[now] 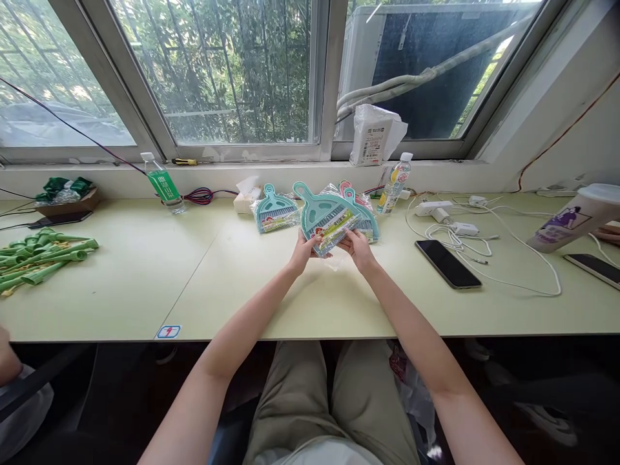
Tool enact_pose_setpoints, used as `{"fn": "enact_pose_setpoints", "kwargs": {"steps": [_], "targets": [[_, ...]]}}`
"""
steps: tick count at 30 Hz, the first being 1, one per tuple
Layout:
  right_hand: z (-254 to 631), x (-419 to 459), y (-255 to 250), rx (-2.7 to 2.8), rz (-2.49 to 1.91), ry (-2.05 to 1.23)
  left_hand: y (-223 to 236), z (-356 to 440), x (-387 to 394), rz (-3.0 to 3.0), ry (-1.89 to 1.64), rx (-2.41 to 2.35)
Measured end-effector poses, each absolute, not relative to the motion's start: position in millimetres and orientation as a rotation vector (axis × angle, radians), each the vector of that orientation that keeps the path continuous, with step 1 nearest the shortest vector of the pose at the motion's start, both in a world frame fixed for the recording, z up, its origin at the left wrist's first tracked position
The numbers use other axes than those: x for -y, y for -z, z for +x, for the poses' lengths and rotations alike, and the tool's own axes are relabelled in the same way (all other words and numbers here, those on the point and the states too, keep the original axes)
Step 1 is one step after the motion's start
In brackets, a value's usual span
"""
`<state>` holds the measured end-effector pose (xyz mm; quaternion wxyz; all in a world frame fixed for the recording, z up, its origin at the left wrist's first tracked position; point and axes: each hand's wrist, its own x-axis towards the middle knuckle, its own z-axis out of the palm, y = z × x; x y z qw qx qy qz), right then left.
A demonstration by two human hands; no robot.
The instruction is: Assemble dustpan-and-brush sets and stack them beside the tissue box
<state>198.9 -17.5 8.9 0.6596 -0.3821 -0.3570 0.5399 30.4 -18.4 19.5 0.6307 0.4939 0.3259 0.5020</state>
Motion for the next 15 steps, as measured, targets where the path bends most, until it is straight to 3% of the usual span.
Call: {"fn": "enact_pose_setpoints", "kwargs": {"steps": [5, 15], "targets": [[215.7, 16.8, -10.0, 0.82, -0.986, -1.074, -21.7, 15.7, 2.9, 1.02, -1.227, -0.793], [216.2, 33.0, -24.0, 1.379, -1.139, -0.139, -22.8, -14.6, -14.0, 0.811, -1.091, -0.751]]}}
